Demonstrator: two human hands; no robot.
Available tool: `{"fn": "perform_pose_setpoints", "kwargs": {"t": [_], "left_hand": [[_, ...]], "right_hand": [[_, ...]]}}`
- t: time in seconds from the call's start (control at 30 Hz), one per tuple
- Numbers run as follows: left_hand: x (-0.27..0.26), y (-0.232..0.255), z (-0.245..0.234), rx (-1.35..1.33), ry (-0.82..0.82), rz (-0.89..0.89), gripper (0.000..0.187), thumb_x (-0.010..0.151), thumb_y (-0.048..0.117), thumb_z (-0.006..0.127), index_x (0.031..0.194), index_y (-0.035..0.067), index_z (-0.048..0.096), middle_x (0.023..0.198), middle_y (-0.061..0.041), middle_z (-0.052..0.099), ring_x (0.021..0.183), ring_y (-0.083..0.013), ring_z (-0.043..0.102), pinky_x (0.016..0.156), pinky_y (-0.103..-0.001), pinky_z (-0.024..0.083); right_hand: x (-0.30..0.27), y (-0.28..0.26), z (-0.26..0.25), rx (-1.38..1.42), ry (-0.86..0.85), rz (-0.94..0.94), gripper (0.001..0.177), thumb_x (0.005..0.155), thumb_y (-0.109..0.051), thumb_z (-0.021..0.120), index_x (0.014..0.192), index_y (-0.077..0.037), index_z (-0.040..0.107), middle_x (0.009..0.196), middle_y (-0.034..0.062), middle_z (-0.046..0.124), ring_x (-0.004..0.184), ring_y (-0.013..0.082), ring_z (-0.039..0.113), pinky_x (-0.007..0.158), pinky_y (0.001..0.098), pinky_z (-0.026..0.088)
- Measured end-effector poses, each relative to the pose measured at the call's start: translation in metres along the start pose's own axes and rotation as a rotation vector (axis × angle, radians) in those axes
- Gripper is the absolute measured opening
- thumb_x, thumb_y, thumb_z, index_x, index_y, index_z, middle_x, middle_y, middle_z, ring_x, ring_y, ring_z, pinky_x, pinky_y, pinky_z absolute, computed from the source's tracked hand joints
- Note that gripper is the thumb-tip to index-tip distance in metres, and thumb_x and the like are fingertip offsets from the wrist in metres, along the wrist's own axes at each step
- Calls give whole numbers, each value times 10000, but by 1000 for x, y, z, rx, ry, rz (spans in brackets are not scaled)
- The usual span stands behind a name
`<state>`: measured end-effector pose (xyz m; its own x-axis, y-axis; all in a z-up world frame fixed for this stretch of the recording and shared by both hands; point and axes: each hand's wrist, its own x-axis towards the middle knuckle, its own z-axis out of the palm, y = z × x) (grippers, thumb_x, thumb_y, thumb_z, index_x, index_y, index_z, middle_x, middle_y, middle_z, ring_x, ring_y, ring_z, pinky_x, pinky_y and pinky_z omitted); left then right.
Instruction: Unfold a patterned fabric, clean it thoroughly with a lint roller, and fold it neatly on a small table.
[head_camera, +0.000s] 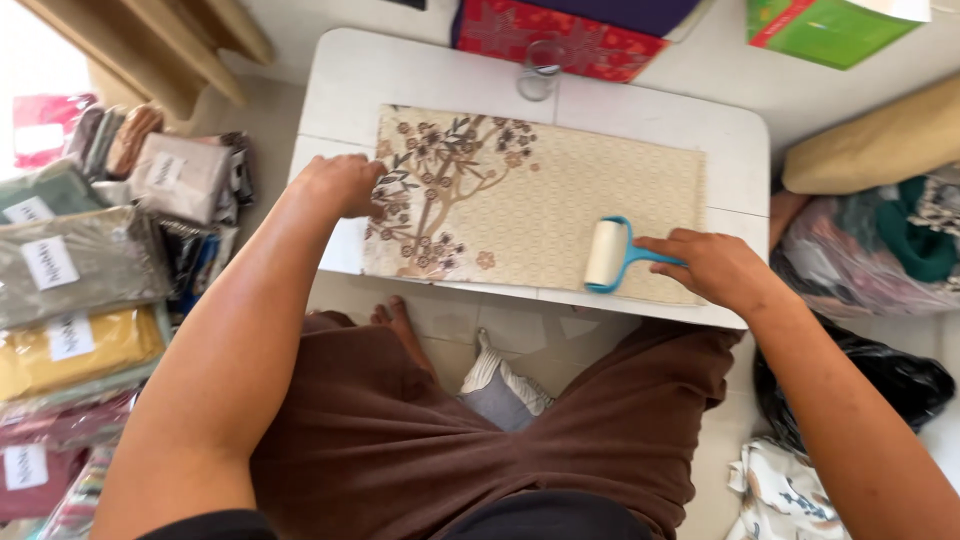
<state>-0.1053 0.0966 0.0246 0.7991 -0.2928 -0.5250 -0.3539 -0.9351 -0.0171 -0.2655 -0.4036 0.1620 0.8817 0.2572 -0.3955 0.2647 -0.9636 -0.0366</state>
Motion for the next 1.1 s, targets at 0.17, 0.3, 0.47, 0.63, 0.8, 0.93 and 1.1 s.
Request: {"fn": "perform_pose_setpoints", "kwargs": {"t": [0.17,0.3,0.47,0.63,0.8,0.93,1.1], "left_hand": [[-38,7,-45,-105,14,63,610,893,424,770,1430,185,608,1295,-163,684,1227,-350,657,959,-576,545],[-39,6,-51,-111,-18,59,587,898,398,767,1431,211,608,1291,-166,692,1222,-357,662,961,-573,556],[-35,6,-60,-129,6,90,562,918,330,748,1439,184,597,1297,-198,674,1221,-389,651,944,-585,561],[-23,1,-48,-147,53,133,536,910,262,759,1411,161,598,1281,-191,662,1182,-387,663,907,-536,584],[-27,22,-27,-218,57,184,735,844,320,819,1474,131,490,1404,-244,535,1261,-447,588,939,-606,568],[-33,39,-5,-82,106,108,1068,689,549,880,1555,194,366,1470,-182,426,1358,-393,459,949,-592,569],[-30,42,-2,-54,87,71,1079,690,531,894,1568,210,356,1500,-167,400,1392,-374,427,968,-593,558]], "right_hand": [[79,-84,-3,-75,-24,-156,419,989,-389,579,1403,-456,569,994,38,694,982,336,718,857,509,598],[144,-164,13,9,34,-293,461,958,-336,646,1395,-458,567,978,64,675,946,355,715,822,545,598],[178,-242,23,196,122,-437,396,991,-434,602,1385,-435,560,1009,78,647,933,390,715,793,600,591],[170,-228,28,271,97,-422,407,992,-349,624,1395,-390,586,990,98,646,941,383,707,809,555,591],[113,-140,10,296,50,-326,468,959,-292,653,1421,-340,593,991,189,639,978,468,671,840,599,559],[61,-32,22,405,39,-184,473,914,-246,703,1377,-332,658,947,200,662,960,472,669,832,554,543],[-14,91,43,479,81,47,515,818,-177,795,1316,-297,732,949,226,713,919,453,684,834,489,535]]}}
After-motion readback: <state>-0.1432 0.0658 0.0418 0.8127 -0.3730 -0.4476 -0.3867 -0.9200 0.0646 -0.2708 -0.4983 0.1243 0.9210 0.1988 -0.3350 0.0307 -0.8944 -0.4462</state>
